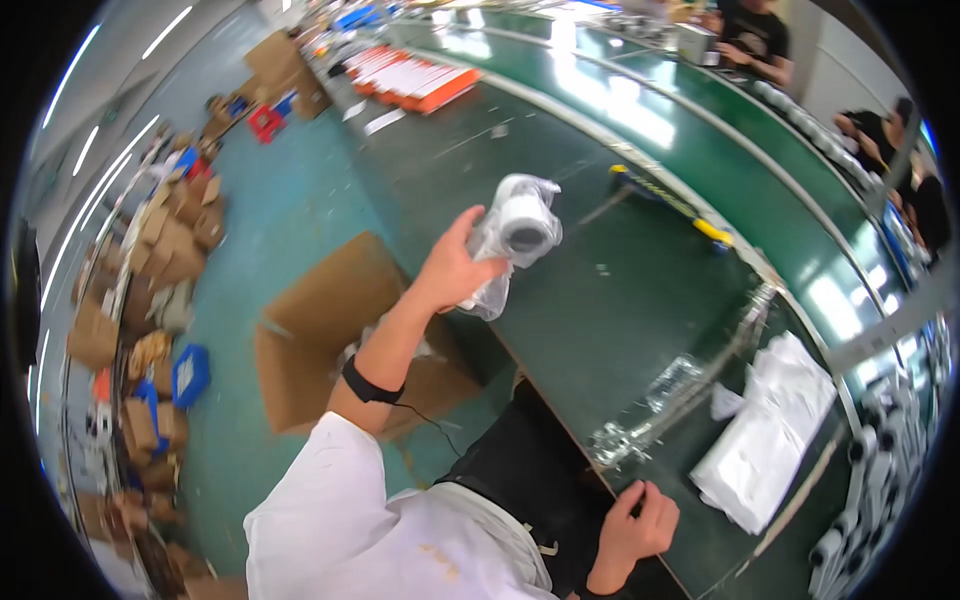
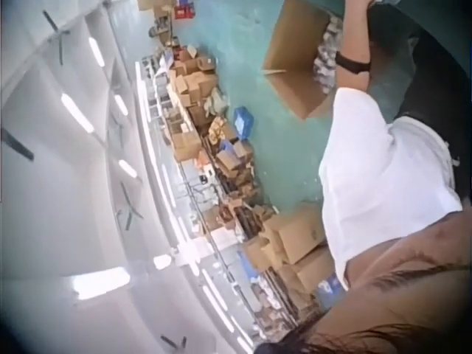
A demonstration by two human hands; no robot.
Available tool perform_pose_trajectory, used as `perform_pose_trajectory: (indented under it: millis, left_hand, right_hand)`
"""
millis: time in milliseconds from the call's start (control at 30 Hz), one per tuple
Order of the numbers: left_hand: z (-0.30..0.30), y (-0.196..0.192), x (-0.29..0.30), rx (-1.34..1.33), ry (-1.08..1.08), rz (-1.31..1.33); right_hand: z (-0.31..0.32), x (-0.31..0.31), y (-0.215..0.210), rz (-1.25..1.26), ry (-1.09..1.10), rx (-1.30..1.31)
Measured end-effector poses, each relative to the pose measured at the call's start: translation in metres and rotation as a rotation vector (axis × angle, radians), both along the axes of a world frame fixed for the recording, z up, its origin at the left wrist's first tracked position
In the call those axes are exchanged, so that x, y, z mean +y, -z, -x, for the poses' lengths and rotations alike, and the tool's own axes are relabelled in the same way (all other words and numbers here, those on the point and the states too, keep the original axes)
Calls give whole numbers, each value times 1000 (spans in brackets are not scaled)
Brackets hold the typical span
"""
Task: The person packages handheld fans by placing each one into a plastic bag and setting them on the table. After bagging several fans, the person gathers them and places them into a cardboard box on the floor.
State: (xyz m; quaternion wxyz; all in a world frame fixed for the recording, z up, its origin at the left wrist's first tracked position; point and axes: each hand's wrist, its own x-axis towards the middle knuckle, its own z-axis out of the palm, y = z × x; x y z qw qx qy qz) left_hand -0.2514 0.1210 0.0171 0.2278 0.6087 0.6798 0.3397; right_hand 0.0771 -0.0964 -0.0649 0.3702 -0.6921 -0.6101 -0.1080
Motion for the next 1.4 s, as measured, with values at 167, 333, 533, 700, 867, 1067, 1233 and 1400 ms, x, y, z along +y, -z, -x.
perform_pose_trajectory:
  millis: [167,333,533,700,867,1067,1233,1400]
  left_hand:
    - [123,-20,-79,-411,-261,-198]
    - [278,71,-145,-168,-667,-124]
    - [399,256,-222,297,-952,669]
    - [422,340,-264,281,-1058,1013]
    - [415,379,-252,243,-978,1122]
    - [406,405,-254,348,-1098,950]
    - [419,418,-255,303,-1262,925]
    - [438,408,-280,260,-1131,1086]
  right_hand:
    - [7,-2,3,35,24,-66]
    - [24,10,-17,-33,124,-204]
    - [25,14,-12,38,143,-226]
    - [5,3,5,132,180,-181]
    - [31,13,-10,169,242,-189]
    - [39,21,-1,165,246,-190]
    - [45,24,10,183,198,-201]
    - [46,27,10,185,151,-202]
